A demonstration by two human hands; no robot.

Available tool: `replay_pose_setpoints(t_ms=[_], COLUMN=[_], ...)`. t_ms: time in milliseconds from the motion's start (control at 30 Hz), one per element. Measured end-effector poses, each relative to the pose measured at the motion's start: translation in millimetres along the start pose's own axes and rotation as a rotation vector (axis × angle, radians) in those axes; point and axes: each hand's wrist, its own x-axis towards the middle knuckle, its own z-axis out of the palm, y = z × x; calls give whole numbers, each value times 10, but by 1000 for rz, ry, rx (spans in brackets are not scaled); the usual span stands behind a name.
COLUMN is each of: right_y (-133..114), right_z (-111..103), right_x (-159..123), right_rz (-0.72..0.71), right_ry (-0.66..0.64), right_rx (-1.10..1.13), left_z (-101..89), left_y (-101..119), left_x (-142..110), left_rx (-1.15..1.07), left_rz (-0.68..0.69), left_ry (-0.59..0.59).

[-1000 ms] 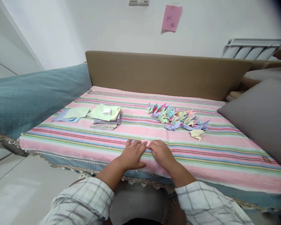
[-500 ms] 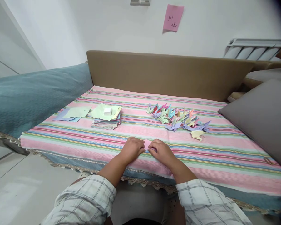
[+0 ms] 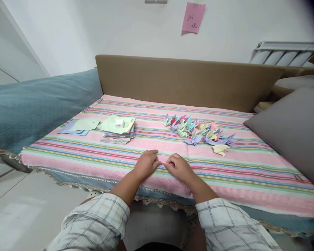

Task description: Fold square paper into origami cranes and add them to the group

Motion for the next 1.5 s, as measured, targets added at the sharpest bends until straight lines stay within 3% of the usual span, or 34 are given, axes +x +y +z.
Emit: replay_pose_setpoints(t_ms=[400, 767, 900, 1133, 1367, 1500], right_y=[-9, -9, 22, 158, 194, 204], right_z=[85, 162, 156, 102, 160, 154], right_x=[59, 66, 46, -2, -1, 19], right_rz=[81, 73, 47, -83, -120, -113], right_ry=[50, 93, 123, 39, 12, -17], right_rx=[-102, -195, -136, 46, -80, -68], left_z=[26, 72, 66, 109, 126, 81], left_y=[17, 25, 53, 22, -47, -41], left_x=[52, 80, 54, 11, 38, -36], left_rx=[-48, 20, 53, 42, -4, 11], left_rz=[-103, -103, -122, -200, -192, -104], left_ry=[8, -2, 30, 105, 101, 131])
